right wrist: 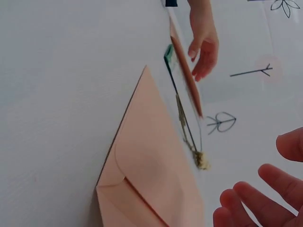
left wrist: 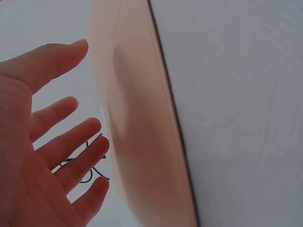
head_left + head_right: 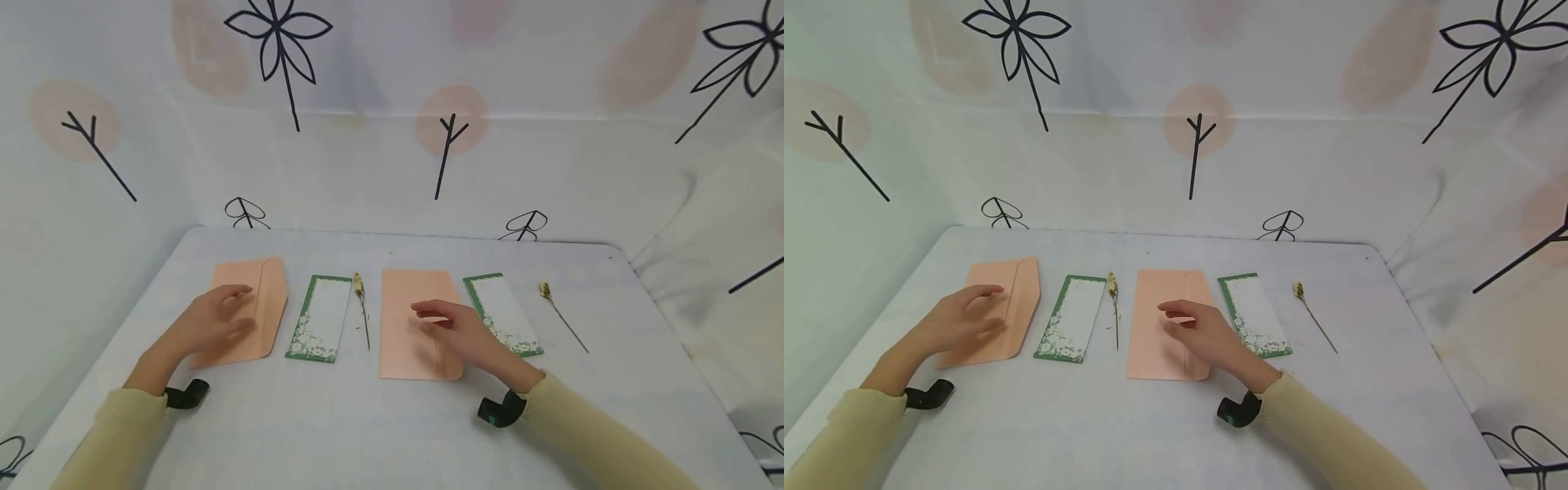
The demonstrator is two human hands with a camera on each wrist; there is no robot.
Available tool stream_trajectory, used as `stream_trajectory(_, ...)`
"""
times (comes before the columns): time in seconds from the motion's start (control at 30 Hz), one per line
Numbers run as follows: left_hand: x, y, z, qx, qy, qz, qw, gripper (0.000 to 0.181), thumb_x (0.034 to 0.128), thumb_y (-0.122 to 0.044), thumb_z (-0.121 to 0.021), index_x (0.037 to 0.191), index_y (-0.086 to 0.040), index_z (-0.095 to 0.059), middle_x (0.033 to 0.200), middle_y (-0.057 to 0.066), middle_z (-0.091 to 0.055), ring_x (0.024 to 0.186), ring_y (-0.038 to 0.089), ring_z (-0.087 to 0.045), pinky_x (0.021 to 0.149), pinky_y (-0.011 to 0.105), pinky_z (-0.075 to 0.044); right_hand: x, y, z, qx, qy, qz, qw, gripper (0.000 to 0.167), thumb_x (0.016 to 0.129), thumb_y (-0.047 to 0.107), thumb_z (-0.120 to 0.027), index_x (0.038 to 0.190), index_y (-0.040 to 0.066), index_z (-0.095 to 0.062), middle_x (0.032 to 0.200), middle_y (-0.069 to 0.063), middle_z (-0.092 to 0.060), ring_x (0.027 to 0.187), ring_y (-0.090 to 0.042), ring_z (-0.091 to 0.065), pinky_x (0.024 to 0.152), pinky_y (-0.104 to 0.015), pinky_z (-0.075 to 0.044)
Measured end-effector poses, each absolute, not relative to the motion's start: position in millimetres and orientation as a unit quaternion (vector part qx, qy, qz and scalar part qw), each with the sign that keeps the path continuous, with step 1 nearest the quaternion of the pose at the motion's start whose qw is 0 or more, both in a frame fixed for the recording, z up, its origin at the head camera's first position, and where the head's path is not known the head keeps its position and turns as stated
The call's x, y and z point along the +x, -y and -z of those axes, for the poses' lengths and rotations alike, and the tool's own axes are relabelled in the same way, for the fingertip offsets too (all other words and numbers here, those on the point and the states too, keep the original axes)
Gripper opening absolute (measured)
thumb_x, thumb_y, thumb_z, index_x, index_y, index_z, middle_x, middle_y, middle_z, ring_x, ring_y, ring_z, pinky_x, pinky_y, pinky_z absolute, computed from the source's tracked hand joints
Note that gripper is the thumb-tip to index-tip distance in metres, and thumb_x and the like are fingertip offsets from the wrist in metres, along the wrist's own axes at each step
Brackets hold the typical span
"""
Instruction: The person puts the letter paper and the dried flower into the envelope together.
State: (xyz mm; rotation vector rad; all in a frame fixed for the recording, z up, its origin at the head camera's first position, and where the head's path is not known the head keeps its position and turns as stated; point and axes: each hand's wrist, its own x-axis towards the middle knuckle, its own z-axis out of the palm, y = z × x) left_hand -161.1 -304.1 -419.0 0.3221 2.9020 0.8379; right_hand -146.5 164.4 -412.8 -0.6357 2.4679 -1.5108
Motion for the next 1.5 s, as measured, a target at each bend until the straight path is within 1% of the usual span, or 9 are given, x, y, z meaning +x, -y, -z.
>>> stream_trajectory(0.1, -162, 306, 422, 0.112, -0.956, -0.261, 0.071, 0.077, 0.0905, -0.046, -0.071, 0.146, -0.001, -0.042, 0.149, 0.025, -0.040, 0.137, 0.047, -0.033, 0.107, 0.064, -0.026, -149, -158, 412, -0.217, -0.825, 0.512, 0.099, 0.037, 0.098, 0.012, -0.064, 0.133, 0.002, -0.060, 0.134, -0.012, -0.061, 0.122, -0.027, -0.058, 0.097, -0.041, -0.048)
stream_trajectory(0.27, -162, 304, 427, 0.125, -0.961, -0.230, 0.087, 0.084, 0.0881, -0.057, -0.069, 0.148, -0.003, -0.042, 0.153, 0.023, -0.034, 0.141, 0.046, -0.026, 0.109, 0.064, -0.022, -152, -146, 408, -0.232, -0.817, 0.516, 0.107, 0.037, 0.098, 0.012, -0.063, 0.133, 0.001, -0.059, 0.134, -0.012, -0.060, 0.122, -0.028, -0.058, 0.097, -0.041, -0.048)
stream_trajectory(0.43, -162, 299, 426, 0.151, -0.970, -0.172, 0.087, 0.090, 0.0869, -0.062, -0.066, 0.150, -0.004, -0.040, 0.156, 0.023, -0.030, 0.140, 0.046, -0.026, 0.105, 0.066, -0.028, -155, -131, 405, -0.249, -0.804, 0.527, 0.120, 0.037, 0.098, 0.012, -0.063, 0.134, 0.001, -0.059, 0.134, -0.013, -0.060, 0.123, -0.029, -0.057, 0.096, -0.039, -0.049)
stream_trajectory(0.63, -162, 292, 422, 0.152, -0.973, -0.143, 0.099, 0.093, 0.0851, -0.066, -0.065, 0.151, -0.006, -0.039, 0.158, 0.022, -0.025, 0.141, 0.046, -0.023, 0.098, 0.069, -0.034, -159, -111, 403, -0.253, -0.796, 0.531, 0.143, 0.038, 0.099, 0.017, -0.062, 0.136, 0.006, -0.059, 0.135, -0.008, -0.060, 0.124, -0.024, -0.057, 0.098, -0.036, -0.047)
stream_trajectory(0.8, -163, 290, 422, 0.144, -0.974, -0.133, 0.112, 0.093, 0.0851, -0.065, -0.066, 0.151, -0.006, -0.039, 0.159, 0.023, -0.023, 0.142, 0.047, -0.021, 0.097, 0.070, -0.034, -162, -93, 401, -0.259, -0.786, 0.539, 0.159, 0.039, 0.099, 0.016, -0.062, 0.137, 0.007, -0.059, 0.136, -0.006, -0.060, 0.123, -0.023, -0.057, 0.097, -0.035, -0.047)
stream_trajectory(0.93, -165, 290, 421, 0.149, -0.973, -0.132, 0.115, 0.091, 0.0849, -0.063, -0.067, 0.151, -0.007, -0.040, 0.158, 0.024, -0.024, 0.141, 0.048, -0.021, 0.095, 0.071, -0.035, -165, -79, 400, -0.265, -0.774, 0.550, 0.172, 0.040, 0.099, 0.015, -0.063, 0.137, 0.007, -0.059, 0.137, -0.007, -0.059, 0.124, -0.021, -0.057, 0.098, -0.032, -0.047)
stream_trajectory(1.13, -164, 290, 419, 0.152, -0.972, -0.133, 0.116, 0.090, 0.0847, -0.061, -0.069, 0.151, -0.007, -0.041, 0.157, 0.025, -0.024, 0.140, 0.049, -0.022, 0.094, 0.071, -0.036, -171, -58, 403, -0.269, -0.765, 0.555, 0.184, 0.040, 0.099, 0.019, -0.063, 0.138, 0.011, -0.059, 0.136, -0.009, -0.060, 0.123, -0.016, -0.057, 0.096, -0.029, -0.047)
stream_trajectory(1.23, -162, 290, 419, 0.151, -0.972, -0.138, 0.114, 0.090, 0.0845, -0.061, -0.069, 0.150, -0.006, -0.041, 0.157, 0.025, -0.024, 0.140, 0.049, -0.022, 0.093, 0.072, -0.036, -175, -48, 406, -0.269, -0.767, 0.550, 0.188, 0.041, 0.099, 0.022, -0.064, 0.138, 0.013, -0.059, 0.136, -0.007, -0.061, 0.122, -0.014, -0.057, 0.095, -0.029, -0.047)
stream_trajectory(1.5, -163, 287, 420, 0.154, -0.972, -0.139, 0.112, 0.090, 0.0846, -0.062, -0.068, 0.151, -0.006, -0.041, 0.157, 0.025, -0.024, 0.139, 0.049, -0.022, 0.093, 0.072, -0.036, -184, -23, 417, -0.254, -0.771, 0.547, 0.203, 0.039, 0.098, 0.027, -0.065, 0.136, 0.019, -0.062, 0.132, 0.004, -0.062, 0.119, -0.008, -0.058, 0.096, -0.029, -0.046)
